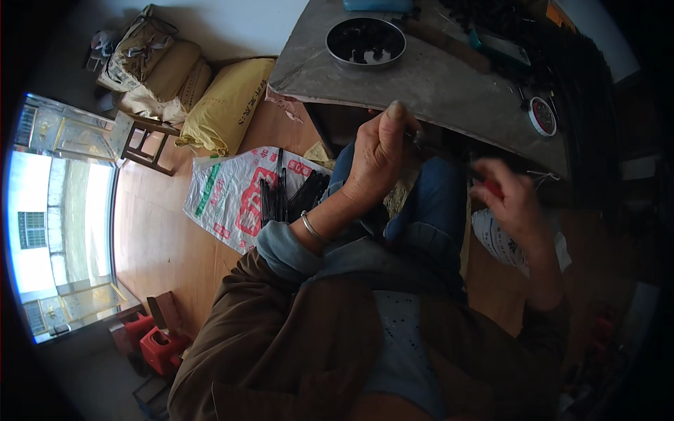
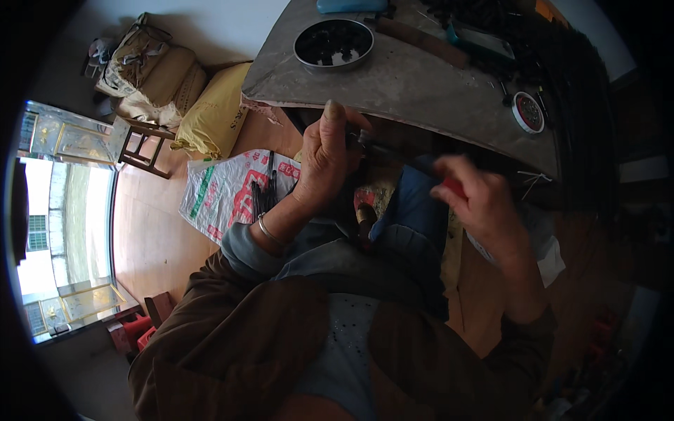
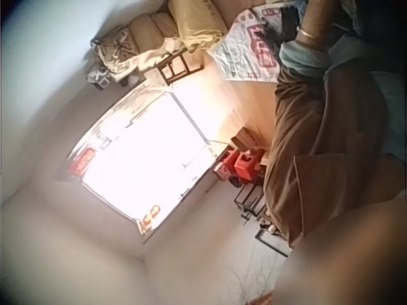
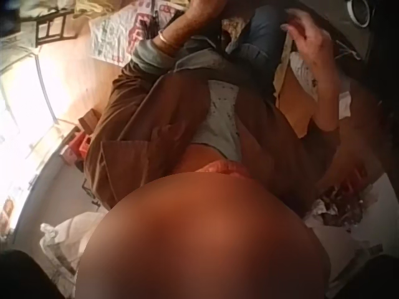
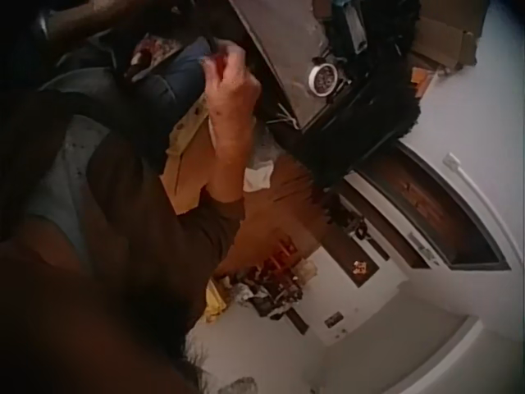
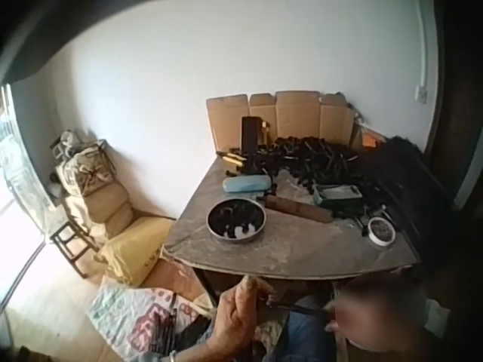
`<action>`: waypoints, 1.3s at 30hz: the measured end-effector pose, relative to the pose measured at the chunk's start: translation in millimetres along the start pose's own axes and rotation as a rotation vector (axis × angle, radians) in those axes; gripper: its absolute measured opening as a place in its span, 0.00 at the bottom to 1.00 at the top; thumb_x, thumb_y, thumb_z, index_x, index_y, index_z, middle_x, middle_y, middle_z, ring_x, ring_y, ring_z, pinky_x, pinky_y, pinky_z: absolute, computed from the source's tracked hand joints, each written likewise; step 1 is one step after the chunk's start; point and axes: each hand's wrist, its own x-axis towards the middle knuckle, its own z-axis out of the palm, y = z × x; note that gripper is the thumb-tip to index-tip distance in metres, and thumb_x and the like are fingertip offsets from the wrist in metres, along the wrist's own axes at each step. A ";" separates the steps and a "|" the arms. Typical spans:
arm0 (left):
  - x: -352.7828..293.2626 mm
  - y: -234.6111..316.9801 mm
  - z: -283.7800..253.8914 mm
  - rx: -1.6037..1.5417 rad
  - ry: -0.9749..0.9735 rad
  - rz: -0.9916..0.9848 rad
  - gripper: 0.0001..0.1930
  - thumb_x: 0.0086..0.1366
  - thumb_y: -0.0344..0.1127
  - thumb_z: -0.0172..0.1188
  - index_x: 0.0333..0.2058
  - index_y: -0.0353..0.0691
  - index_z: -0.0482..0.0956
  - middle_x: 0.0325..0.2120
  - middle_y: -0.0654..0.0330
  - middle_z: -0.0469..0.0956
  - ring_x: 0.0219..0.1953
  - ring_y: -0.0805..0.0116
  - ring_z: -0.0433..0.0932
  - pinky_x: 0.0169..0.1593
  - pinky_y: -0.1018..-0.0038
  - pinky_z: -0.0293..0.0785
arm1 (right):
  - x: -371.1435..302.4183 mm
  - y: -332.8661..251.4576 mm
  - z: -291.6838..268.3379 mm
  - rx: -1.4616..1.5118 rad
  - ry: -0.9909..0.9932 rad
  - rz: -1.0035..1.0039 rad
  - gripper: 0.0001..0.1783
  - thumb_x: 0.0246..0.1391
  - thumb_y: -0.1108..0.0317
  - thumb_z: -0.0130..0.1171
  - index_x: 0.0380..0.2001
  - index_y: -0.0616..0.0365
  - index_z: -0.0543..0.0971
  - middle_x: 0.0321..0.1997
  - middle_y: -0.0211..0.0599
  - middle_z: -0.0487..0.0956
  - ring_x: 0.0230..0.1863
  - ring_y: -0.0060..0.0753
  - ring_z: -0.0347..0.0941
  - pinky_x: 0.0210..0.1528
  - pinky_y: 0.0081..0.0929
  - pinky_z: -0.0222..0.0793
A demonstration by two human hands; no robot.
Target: Manually attaching plastic components to metal umbrella ribs using pliers.
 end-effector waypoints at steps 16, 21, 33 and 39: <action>-3.3 -8.3 8.7 0.091 -0.021 0.056 0.33 0.72 0.59 0.32 0.24 0.37 0.74 0.14 0.68 0.66 0.16 0.83 0.62 0.21 0.82 0.55 | -18.9 -1.2 4.5 0.958 -0.452 0.567 0.06 0.58 0.70 0.49 0.35 0.61 0.70 0.21 0.34 0.76 0.17 0.19 0.72 0.19 0.17 0.68; -7.0 -11.6 13.5 0.135 -0.006 0.068 0.33 0.72 0.59 0.33 0.25 0.36 0.75 0.14 0.68 0.66 0.17 0.82 0.62 0.23 0.82 0.55 | -21.6 14.8 6.1 0.999 -0.698 0.454 0.13 0.50 0.68 0.57 0.39 0.61 0.70 0.24 0.32 0.75 0.23 0.23 0.72 0.27 0.20 0.70; -3.2 -11.0 5.7 -0.003 -0.040 0.037 0.31 0.71 0.57 0.39 0.24 0.34 0.75 0.14 0.66 0.66 0.21 0.80 0.64 0.26 0.79 0.62 | -17.3 10.6 8.6 1.120 -0.787 0.595 0.16 0.49 0.60 0.65 0.32 0.58 0.71 0.21 0.32 0.75 0.17 0.24 0.72 0.23 0.20 0.70; -3.8 -6.1 -1.4 0.043 -0.002 -0.010 0.32 0.73 0.56 0.32 0.26 0.35 0.75 0.17 0.67 0.67 0.22 0.81 0.64 0.27 0.81 0.60 | 2.4 -4.6 9.8 -0.165 -0.035 -0.064 0.22 0.48 0.76 0.54 0.50 0.64 0.69 0.33 0.41 0.76 0.29 0.31 0.72 0.35 0.30 0.71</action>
